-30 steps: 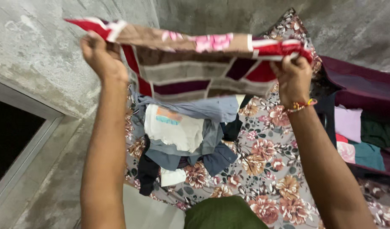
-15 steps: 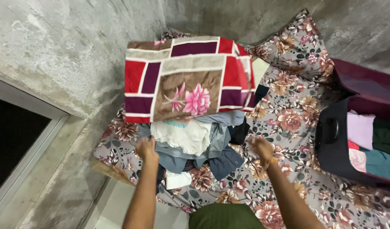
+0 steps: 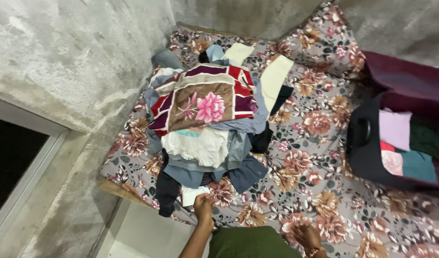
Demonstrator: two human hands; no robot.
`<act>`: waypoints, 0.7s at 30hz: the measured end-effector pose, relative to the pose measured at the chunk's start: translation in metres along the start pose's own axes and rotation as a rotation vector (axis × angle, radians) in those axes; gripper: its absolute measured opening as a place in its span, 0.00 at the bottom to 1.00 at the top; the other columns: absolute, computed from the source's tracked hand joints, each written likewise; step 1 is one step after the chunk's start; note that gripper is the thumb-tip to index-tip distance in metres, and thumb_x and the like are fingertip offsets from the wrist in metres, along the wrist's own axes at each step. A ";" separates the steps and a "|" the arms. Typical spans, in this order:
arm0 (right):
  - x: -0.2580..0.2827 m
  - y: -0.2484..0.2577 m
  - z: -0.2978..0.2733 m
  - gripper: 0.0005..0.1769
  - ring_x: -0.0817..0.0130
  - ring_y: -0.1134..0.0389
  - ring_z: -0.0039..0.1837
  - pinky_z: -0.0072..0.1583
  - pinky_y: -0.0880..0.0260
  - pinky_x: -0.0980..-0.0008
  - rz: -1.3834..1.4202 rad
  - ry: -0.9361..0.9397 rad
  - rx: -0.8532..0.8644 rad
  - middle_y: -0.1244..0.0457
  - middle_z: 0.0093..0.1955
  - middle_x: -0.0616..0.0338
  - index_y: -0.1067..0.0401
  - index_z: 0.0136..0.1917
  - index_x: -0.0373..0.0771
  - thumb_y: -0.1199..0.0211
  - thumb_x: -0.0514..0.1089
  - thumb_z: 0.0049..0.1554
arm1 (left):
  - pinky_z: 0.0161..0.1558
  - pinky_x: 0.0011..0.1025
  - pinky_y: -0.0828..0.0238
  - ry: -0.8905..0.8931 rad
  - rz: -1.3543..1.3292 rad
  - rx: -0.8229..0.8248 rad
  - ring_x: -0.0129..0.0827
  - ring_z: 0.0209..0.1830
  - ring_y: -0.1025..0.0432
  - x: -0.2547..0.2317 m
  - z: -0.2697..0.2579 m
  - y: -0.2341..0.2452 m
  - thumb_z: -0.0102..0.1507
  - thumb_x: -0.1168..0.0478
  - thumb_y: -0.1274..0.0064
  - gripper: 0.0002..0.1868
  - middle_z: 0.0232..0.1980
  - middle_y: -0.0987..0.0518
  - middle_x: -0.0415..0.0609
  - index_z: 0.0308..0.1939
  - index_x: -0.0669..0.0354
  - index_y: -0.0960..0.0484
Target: The person picks up several garments from a pile on a bed, folds each one by hand, and places them into a purple suitcase.
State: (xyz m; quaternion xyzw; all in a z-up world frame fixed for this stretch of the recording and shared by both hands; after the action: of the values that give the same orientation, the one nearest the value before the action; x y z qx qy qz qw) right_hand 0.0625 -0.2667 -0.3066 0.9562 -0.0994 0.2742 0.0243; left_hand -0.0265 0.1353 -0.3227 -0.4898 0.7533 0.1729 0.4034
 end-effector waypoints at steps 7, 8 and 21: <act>0.015 0.015 0.017 0.20 0.53 0.28 0.58 0.59 0.27 0.58 0.247 0.270 0.131 0.31 0.60 0.43 0.31 0.64 0.32 0.53 0.48 0.67 | 0.44 0.24 0.26 -0.165 0.327 0.414 0.27 0.43 0.20 -0.030 -0.063 -0.092 0.67 0.66 0.54 0.06 0.48 0.17 0.43 0.47 0.57 0.23; 0.024 0.019 0.017 0.17 0.55 0.28 0.60 0.60 0.27 0.60 0.078 0.416 0.115 0.31 0.60 0.45 0.31 0.63 0.32 0.48 0.42 0.65 | 0.45 0.25 0.26 -0.269 0.337 0.509 0.27 0.43 0.20 -0.037 -0.078 -0.107 0.67 0.67 0.52 0.06 0.48 0.17 0.44 0.47 0.59 0.23; 0.140 0.027 -0.247 0.16 0.63 0.29 0.63 0.65 0.33 0.64 -0.491 1.240 -0.013 0.30 0.60 0.53 0.25 0.60 0.35 0.39 0.34 0.58 | 0.62 0.42 0.33 -0.927 0.724 0.888 0.49 0.61 0.26 -0.118 -0.313 -0.199 0.64 0.69 0.48 0.13 0.58 0.19 0.57 0.52 0.64 0.21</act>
State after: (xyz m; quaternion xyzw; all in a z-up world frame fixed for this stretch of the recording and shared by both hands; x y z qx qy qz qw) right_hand 0.0448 -0.2931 -0.0237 0.6162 0.1519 0.7592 0.1445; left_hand 0.0343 -0.0909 -0.0122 0.1222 0.6191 0.1631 0.7584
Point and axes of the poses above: each hand's wrist, its own z-axis towards the middle knuckle, its own y-axis out of the back of the hand, x = y × z, the point moved 7 cm from there along z, towards the middle knuckle
